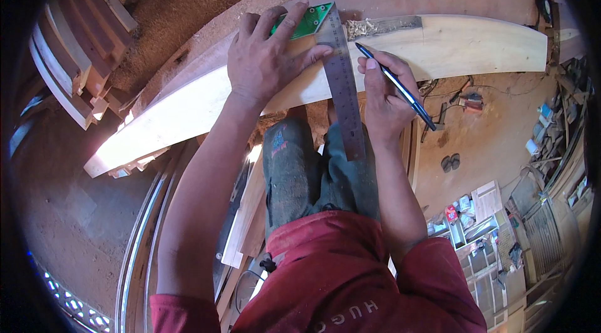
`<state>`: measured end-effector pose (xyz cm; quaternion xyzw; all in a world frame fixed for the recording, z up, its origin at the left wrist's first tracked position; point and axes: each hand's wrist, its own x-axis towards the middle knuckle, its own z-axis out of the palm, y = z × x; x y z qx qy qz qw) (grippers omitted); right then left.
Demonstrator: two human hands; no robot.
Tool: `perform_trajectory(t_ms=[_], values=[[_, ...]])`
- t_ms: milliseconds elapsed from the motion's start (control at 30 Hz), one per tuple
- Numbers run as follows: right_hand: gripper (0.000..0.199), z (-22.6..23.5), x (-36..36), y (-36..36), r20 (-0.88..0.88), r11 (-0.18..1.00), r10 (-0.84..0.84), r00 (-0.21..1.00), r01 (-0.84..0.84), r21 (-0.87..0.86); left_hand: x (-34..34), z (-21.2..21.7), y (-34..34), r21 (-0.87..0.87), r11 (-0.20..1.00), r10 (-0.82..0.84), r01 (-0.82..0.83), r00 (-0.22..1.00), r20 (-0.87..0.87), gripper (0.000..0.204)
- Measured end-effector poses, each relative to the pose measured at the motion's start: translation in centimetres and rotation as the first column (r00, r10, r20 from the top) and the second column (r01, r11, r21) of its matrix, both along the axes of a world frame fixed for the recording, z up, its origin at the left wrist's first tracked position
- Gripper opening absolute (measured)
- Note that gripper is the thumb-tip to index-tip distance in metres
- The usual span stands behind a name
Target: The person marks a wooden plank using a try square and a pencil. They handle the plank to position it on a workbench and use the tools to draw lines across the surface.
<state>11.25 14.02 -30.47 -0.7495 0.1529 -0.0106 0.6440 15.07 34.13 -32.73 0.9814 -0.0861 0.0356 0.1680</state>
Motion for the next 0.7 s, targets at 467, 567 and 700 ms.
perform_trajectory(t_ms=[467,567,700], values=[[0.016,-0.8,1.1,1.1,0.143,0.993,0.024,0.989,-0.007,-0.118,0.2,0.2,-0.2,-0.015,1.0,-0.017,0.018,0.999,0.036,0.08],[0.015,-1.3,1.0,1.2,0.143,0.994,-0.014,0.99,0.028,-0.101,0.2,0.4,-0.2,-0.015,1.0,-0.015,0.015,1.0,0.023,0.081],[0.016,-1.4,0.9,1.5,0.129,0.99,-0.045,0.991,0.062,-0.125,0.1,0.3,-0.1,-0.005,1.0,-0.017,0.018,1.0,0.019,0.082]])
